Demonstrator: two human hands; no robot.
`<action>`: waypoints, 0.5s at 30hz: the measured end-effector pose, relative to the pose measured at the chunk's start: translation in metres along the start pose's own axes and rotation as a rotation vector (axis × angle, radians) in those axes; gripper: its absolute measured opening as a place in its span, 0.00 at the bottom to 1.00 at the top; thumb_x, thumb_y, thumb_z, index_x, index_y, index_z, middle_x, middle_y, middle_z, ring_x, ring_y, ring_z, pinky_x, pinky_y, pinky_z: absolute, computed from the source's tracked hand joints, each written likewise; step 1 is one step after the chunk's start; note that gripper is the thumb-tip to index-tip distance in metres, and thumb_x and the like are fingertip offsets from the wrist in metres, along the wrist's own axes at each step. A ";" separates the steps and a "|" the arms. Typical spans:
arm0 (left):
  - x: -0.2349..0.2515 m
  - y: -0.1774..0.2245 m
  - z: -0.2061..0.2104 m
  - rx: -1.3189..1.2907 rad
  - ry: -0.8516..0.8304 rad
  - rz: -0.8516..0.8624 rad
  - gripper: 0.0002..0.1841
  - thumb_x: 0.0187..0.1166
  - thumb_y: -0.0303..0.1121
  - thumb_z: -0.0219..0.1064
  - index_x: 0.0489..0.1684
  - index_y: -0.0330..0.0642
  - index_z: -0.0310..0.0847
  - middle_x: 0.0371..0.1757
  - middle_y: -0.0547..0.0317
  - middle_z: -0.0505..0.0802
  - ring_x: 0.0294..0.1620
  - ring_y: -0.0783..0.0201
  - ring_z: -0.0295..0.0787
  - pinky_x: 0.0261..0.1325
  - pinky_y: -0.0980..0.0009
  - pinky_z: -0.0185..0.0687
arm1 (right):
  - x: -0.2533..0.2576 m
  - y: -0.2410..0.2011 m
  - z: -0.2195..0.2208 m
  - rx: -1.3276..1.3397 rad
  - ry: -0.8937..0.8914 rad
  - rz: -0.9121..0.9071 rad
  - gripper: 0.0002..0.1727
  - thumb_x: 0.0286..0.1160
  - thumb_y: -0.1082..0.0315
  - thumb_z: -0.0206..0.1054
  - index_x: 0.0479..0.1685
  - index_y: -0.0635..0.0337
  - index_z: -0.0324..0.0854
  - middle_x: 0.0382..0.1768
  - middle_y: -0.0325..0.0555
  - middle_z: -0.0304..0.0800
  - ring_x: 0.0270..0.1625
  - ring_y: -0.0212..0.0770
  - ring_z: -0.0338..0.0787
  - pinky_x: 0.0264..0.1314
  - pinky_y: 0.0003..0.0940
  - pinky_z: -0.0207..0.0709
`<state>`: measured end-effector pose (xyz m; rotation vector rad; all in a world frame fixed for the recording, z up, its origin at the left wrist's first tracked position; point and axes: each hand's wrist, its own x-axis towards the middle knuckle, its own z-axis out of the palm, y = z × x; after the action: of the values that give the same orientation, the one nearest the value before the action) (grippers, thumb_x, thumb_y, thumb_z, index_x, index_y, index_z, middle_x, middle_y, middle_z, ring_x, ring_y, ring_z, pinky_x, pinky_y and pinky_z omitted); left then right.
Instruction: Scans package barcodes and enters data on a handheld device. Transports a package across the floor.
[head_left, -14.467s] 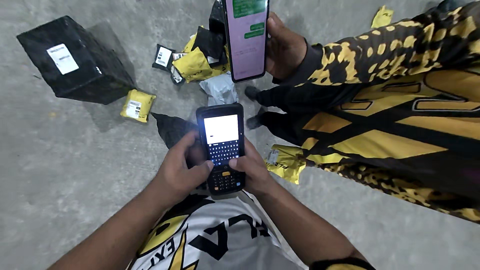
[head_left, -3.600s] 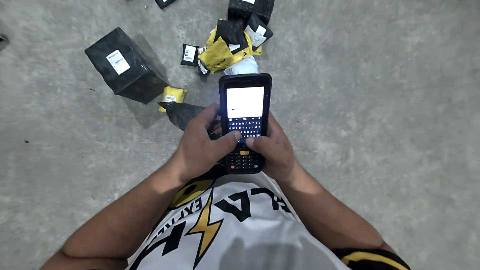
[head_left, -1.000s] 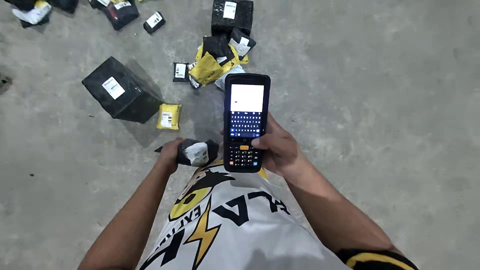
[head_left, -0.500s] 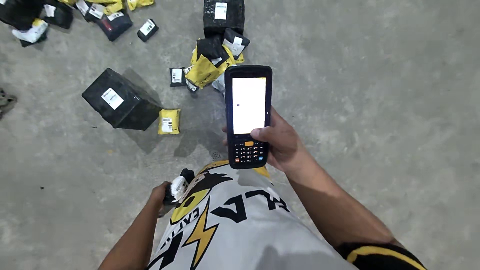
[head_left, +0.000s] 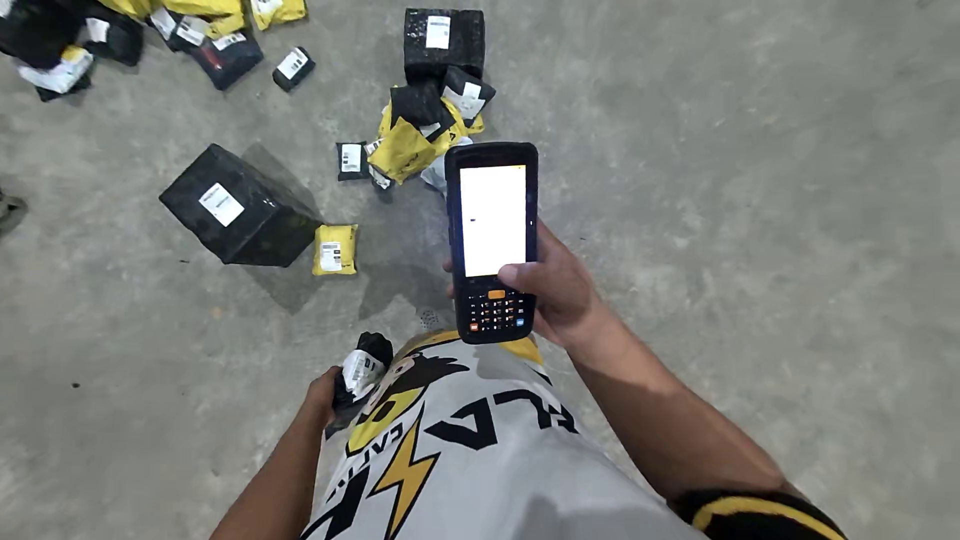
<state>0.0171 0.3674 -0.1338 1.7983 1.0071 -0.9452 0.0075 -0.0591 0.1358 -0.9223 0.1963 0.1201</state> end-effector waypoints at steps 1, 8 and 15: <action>0.002 0.005 0.005 -0.012 -0.003 0.003 0.21 0.86 0.48 0.58 0.44 0.36 0.85 0.36 0.49 0.90 0.35 0.56 0.87 0.40 0.53 0.84 | -0.002 -0.001 -0.002 -0.018 0.036 -0.007 0.41 0.66 0.63 0.73 0.82 0.45 0.57 0.57 0.57 0.89 0.51 0.53 0.94 0.49 0.49 0.91; -0.001 0.055 0.044 0.039 -0.012 0.027 0.21 0.83 0.50 0.59 0.39 0.39 0.85 0.32 0.51 0.89 0.30 0.56 0.86 0.34 0.53 0.83 | -0.017 -0.022 -0.055 0.105 0.027 -0.101 0.43 0.62 0.59 0.79 0.80 0.46 0.59 0.58 0.59 0.88 0.53 0.57 0.93 0.53 0.54 0.90; -0.024 0.111 0.115 0.130 0.039 0.076 0.19 0.84 0.49 0.59 0.39 0.40 0.82 0.30 0.53 0.86 0.28 0.58 0.82 0.32 0.54 0.81 | -0.057 -0.084 -0.158 0.185 0.102 -0.173 0.45 0.60 0.61 0.78 0.82 0.43 0.56 0.61 0.59 0.87 0.57 0.58 0.92 0.57 0.55 0.89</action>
<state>0.0843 0.2209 -0.1197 1.9551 0.9128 -0.9507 -0.0506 -0.2371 0.1208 -0.7572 0.2170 -0.1042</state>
